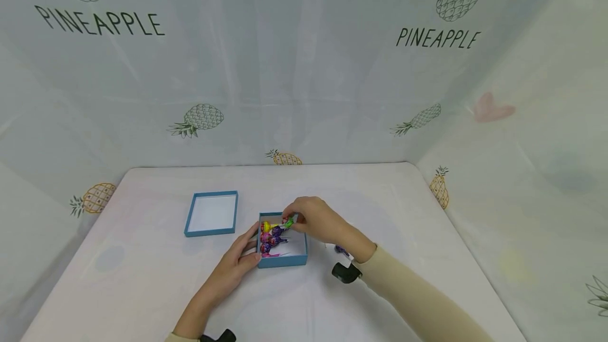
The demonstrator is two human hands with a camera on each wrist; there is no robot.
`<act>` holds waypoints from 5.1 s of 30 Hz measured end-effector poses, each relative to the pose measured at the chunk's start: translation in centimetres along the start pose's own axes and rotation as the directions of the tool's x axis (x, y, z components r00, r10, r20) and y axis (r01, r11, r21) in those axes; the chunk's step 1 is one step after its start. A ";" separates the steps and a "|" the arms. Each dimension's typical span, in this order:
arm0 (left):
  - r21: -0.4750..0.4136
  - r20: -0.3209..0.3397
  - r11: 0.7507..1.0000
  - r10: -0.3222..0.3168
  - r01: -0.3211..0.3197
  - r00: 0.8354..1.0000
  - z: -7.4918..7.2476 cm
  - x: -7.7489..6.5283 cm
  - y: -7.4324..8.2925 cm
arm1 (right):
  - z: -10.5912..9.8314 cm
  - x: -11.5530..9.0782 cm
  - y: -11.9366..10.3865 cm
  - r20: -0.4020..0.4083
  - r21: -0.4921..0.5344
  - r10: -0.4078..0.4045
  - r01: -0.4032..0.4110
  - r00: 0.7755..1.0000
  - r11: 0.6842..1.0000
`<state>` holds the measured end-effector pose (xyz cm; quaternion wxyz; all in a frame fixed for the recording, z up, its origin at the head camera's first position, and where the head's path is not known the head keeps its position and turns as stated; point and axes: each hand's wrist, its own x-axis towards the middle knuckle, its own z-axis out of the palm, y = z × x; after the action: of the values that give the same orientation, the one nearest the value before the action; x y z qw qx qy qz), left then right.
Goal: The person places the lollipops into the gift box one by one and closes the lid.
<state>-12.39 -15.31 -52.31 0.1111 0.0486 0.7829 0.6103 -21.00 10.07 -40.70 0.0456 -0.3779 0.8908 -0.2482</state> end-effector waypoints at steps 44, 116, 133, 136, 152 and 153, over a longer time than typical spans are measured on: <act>-0.033 0.018 0.999 0.033 -0.032 0.999 -0.2 0.0 -0.2 | 5.3 1.0 -0.3 0.143 -0.028 -0.053 0.058 0.988 0.998; -0.012 0.001 1.000 0.020 -0.020 1.000 0.0 -0.1 0.0 | -1.3 -3.7 11.0 -0.051 0.012 0.271 -0.271 0.961 0.962; -0.007 -0.003 1.000 0.027 -0.027 1.000 0.0 0.0 -0.1 | 0.5 -3.6 12.6 -0.020 0.023 0.335 -0.334 0.942 0.942; -0.002 -0.006 1.000 0.024 -0.024 1.000 0.0 0.0 0.0 | 0.5 -3.6 12.6 -0.019 0.032 0.344 -0.343 0.939 0.939; -0.003 -0.004 1.000 0.013 -0.013 1.000 0.1 -0.1 0.1 | 0.2 -3.7 12.3 -0.039 0.011 0.323 -0.323 0.946 0.946; -0.005 -0.004 1.000 0.013 -0.013 1.000 0.1 -0.1 0.1 | 0.1 -3.7 12.2 -0.045 0.010 0.315 -0.315 0.948 0.949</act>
<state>-12.32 -15.26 -52.24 0.1060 0.0522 0.7811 0.6132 -26.31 19.80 -47.01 0.0645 -0.2248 0.9402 -0.2476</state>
